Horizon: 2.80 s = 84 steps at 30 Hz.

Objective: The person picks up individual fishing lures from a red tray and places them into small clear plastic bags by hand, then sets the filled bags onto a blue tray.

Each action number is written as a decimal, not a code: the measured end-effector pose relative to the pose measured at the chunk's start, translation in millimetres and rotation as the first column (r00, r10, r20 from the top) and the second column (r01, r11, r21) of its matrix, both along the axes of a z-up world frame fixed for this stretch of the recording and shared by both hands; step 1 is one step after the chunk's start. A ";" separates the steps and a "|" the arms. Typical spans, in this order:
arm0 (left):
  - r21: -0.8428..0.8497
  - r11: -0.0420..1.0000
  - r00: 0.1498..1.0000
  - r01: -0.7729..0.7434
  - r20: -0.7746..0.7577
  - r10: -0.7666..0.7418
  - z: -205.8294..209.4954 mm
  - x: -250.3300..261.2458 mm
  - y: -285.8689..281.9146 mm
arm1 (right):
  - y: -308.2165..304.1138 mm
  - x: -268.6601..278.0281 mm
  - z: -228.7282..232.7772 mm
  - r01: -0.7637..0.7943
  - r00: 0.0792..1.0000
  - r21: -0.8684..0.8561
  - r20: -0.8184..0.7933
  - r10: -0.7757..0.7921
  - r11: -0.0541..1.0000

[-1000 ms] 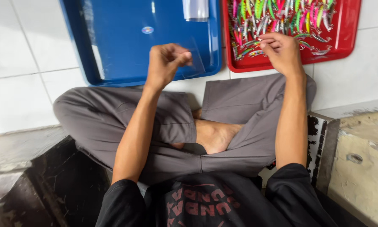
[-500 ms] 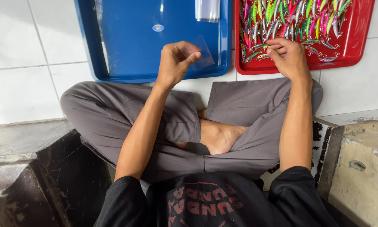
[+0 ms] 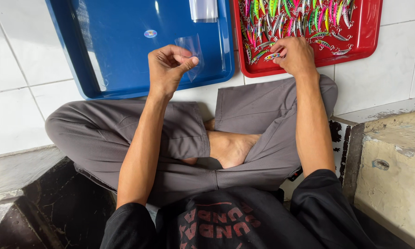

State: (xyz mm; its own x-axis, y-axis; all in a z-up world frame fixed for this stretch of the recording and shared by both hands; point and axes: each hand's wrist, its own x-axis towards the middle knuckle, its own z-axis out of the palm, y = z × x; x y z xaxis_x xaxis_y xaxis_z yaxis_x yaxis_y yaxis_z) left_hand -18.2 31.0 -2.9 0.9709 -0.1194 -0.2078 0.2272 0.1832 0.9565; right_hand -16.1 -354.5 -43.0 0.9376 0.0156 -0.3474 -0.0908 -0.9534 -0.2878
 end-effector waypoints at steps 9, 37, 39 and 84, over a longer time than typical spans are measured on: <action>0.044 0.998 0.998 0.053 0.044 -0.055 3.7 0.3 -1.5 | 9.0 1.7 5.5 -0.035 0.997 0.003 -0.064 0.035 0.999; 0.352 0.936 0.849 -0.001 0.495 -0.185 5.8 -22.7 -28.4 | 148.2 -40.8 142.4 -0.295 0.842 0.854 0.445 -0.306 0.429; 0.347 0.938 0.848 0.007 0.495 -0.189 5.6 -22.0 -27.8 | 157.5 -49.2 142.8 -0.269 0.821 0.860 0.440 -0.363 0.433; 0.376 0.917 0.864 0.135 0.408 -0.295 15.4 -18.9 -29.0 | 151.2 -41.6 108.9 -0.274 0.905 0.713 0.418 -0.077 0.645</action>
State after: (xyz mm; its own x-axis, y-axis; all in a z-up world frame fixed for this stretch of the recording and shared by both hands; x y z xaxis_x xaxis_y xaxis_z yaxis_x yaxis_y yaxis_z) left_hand -37.2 1.9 12.4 0.9235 -0.3394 0.1786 -0.2428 -0.1570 0.9573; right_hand -57.7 -203.3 66.0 0.9572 0.2017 0.2077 0.2730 -0.3891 -0.8798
